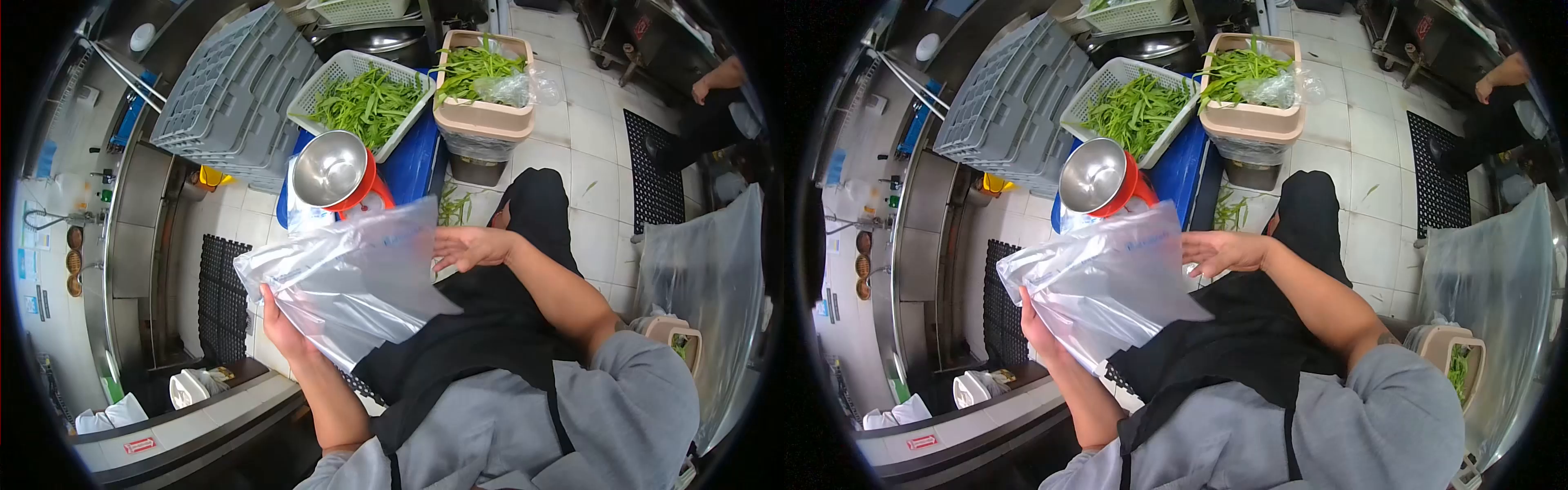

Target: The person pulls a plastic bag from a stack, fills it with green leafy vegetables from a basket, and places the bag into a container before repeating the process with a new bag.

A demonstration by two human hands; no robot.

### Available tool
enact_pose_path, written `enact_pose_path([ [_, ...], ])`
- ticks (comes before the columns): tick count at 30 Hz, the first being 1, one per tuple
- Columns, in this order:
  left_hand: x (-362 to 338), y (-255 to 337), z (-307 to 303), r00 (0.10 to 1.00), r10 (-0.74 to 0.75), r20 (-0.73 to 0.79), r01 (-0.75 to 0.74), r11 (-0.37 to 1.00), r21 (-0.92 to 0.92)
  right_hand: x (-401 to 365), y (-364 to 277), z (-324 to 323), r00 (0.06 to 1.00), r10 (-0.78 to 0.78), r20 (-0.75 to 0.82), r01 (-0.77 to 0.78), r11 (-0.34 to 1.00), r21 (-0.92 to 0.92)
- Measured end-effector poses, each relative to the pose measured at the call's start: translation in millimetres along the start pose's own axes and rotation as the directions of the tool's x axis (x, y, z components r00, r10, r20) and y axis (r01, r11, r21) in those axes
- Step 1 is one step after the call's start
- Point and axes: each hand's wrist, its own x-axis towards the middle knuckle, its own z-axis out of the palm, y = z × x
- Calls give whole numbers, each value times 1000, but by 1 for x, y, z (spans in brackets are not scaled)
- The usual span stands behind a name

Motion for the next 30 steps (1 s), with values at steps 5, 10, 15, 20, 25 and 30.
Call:
enact_pose_path([
  [5,11,-14,-37,998,-52,21,51,998,34,23,16,17,983,27,-179,-20,999,45],
  [10,15,-41,-71,964,-127,-233,170,969,177,17,12,-1,917,-83,-390,-142,846,-514],
  [15,18,-104,-65,903,-295,-313,413,799,438,-38,-43,29,768,56,-638,-445,763,-469],
  [20,64,-184,-62,898,-429,-98,225,256,940,-108,-23,-6,642,-137,-754,-401,779,-483],
  [25,44,-172,40,896,-35,444,-445,-104,890,-108,-27,21,480,-141,-866,-150,959,-239],
  [30,6,-143,110,879,-157,451,-407,246,880,-64,-22,36,407,-153,-901,-254,928,-272],
])
